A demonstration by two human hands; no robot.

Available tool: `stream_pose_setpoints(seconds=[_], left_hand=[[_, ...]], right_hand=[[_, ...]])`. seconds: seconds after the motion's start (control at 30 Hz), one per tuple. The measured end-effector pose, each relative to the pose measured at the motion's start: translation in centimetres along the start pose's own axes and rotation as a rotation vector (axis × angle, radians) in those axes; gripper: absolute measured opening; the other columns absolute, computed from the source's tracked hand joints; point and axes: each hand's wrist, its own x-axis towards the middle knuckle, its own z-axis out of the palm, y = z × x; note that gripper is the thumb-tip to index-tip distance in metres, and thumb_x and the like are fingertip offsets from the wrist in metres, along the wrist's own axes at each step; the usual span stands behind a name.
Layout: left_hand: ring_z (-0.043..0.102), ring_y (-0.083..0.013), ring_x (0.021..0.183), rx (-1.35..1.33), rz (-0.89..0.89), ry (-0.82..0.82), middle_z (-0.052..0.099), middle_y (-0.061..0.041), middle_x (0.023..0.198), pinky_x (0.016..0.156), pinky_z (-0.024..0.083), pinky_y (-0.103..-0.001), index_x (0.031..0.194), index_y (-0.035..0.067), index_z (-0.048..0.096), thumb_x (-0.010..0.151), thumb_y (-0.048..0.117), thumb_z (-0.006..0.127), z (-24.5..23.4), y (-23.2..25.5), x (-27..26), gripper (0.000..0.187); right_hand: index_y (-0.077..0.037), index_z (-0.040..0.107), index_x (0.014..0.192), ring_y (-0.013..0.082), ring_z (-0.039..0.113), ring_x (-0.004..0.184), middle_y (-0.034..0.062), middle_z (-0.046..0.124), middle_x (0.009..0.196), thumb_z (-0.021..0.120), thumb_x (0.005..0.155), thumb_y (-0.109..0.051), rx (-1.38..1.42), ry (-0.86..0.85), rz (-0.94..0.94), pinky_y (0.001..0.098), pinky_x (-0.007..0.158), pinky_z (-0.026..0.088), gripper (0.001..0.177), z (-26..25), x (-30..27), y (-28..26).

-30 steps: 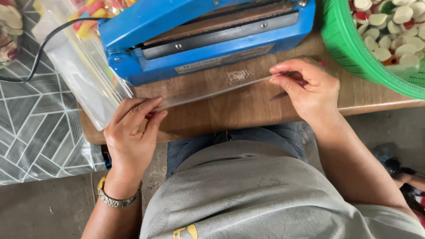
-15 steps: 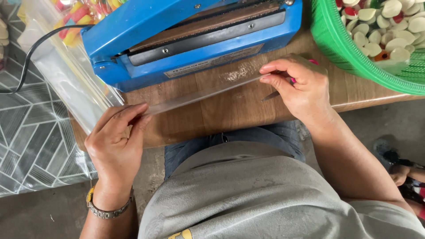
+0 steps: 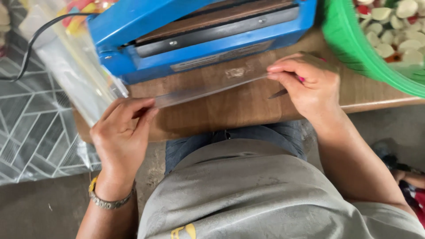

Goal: Packaging small candies into plastic bags and sealing them with a heat sealer

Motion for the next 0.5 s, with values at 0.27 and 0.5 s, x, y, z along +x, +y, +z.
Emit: stream_pose_setpoints(seconds=[0.27,0.5], left_hand=[[0.075,-0.0176,0.1,-0.195,-0.167,-0.006,0.075,-0.011,0.105,0.09,0.06,-0.027,0.142,0.004,0.051,0.095,-0.009,0.077,-0.4,-0.6,-0.3,0.055],[0.07,-0.0148,0.092,-0.378,-0.254,-0.032,0.07,-0.009,0.096,0.086,0.055,-0.025,0.127,0.003,0.056,0.094,-0.01,0.072,-2.2,0.1,0.7,0.039]], right_hand=[[0.012,0.075,0.104,0.0286,0.07,0.097,0.0217,0.076,0.104,0.087,0.102,0.019,-0.053,-0.014,0.014,0.0351,0.093,0.055,0.014,0.3,-0.3,-0.4],[0.01,0.071,0.107,0.0221,0.071,0.09,0.0208,0.072,0.1,0.085,0.098,0.014,0.198,0.002,0.338,0.0257,0.085,0.059,0.018,-0.4,-0.8,-0.9]])
